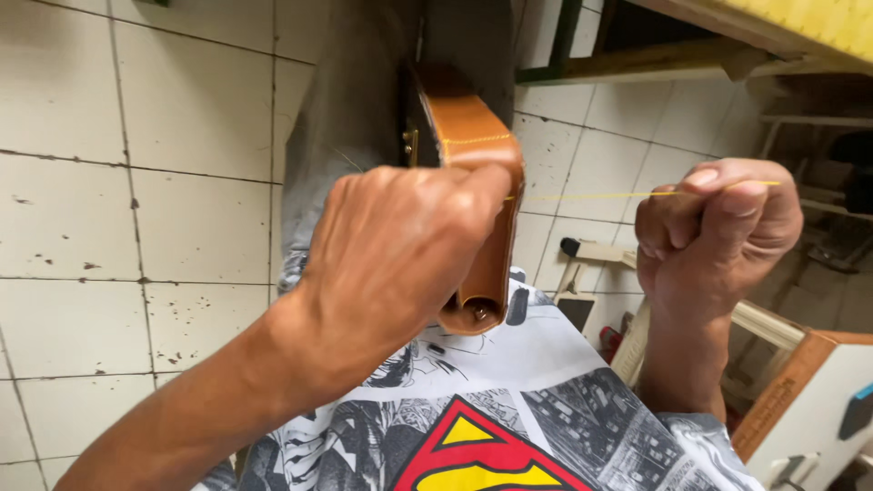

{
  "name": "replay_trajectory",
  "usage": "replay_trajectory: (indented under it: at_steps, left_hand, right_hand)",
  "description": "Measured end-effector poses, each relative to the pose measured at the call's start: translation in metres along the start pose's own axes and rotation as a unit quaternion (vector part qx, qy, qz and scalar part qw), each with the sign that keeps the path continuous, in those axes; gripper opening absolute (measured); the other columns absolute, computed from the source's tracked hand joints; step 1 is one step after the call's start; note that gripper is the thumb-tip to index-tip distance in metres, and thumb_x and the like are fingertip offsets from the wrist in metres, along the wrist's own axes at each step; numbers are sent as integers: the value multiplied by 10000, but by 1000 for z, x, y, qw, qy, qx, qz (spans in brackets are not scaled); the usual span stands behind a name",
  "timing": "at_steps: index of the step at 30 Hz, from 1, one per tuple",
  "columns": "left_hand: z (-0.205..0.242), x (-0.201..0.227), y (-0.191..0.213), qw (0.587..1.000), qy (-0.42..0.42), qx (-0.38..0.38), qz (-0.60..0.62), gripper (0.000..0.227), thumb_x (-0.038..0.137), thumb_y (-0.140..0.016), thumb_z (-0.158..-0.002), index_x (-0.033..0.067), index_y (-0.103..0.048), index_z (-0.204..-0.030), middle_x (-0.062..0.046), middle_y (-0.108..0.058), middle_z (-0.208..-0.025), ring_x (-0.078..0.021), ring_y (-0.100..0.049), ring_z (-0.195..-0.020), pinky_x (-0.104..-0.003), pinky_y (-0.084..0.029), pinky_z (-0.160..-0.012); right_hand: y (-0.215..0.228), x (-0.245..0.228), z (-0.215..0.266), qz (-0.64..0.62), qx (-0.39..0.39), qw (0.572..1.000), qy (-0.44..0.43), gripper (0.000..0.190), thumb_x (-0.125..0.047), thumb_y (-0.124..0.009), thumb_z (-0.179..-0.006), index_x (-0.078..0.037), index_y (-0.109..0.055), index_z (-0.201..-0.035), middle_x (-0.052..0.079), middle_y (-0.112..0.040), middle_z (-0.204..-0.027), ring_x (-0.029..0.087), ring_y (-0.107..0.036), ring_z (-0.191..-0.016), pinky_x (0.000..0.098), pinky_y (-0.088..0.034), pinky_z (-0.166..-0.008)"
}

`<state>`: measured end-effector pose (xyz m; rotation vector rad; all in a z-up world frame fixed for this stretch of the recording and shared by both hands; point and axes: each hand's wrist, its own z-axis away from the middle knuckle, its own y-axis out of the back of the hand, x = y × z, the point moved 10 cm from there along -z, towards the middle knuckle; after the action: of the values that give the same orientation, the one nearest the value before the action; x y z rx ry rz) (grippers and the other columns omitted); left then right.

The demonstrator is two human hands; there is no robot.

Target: The person is hand-stitching a brown leather wallet using a needle and yellow thread. They repeatedly push the needle through pre-punched holes along the edge of the wallet and pull the thread tight to secure the seam.

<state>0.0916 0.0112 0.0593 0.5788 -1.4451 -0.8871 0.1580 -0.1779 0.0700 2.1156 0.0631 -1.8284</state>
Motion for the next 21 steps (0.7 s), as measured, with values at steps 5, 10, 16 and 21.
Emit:
replay_trajectory:
  at_steps: [5, 10, 16, 21]
  left_hand:
    - [49, -29, 23, 990, 27, 106, -86, 195, 13, -673, -874, 158, -544, -849, 41, -549, -600, -166, -505, -444, -355, -365, -356]
    - [79, -60, 32, 974, 97, 175, -103, 132, 77, -726, -910, 165, -647, -969, 61, -662, -712, -123, -579, -525, -317, -395, -407]
    - [100, -81, 36, 958, 170, 214, -84, 119, 55, -721, -927, 133, -745, -1012, 12, -751, -867, -129, -638, -607, -295, -461, -481]
    - [111, -93, 31, 955, 215, 182, -92, 61, 76, -713, -974, 110, -734, -1020, 9, -746, -901, -138, -659, -651, -286, -443, -504]
  right_hand:
    - [-51, 27, -7, -64, -51, 996, -32, 329, -378, -524, -1020, -56, -533, -956, 29, -283, -533, 91, -277, -417, 220, -232, -391]
    - [-97, 57, -3, -96, -109, 984, -100, 293, -306, -508, -1017, -27, -589, -978, 28, -315, -537, 97, -287, -431, 214, -228, -393]
    - [-104, 63, 3, -111, -160, 971, -141, 210, -204, -520, -1006, -3, -578, -999, 1, -389, -589, 75, -320, -477, 207, -269, -420]
    - [-122, 54, 29, 263, -401, 877, 18, 338, -290, -672, -902, -72, -542, -1126, -20, -438, -548, 131, -419, -444, 295, -368, -446]
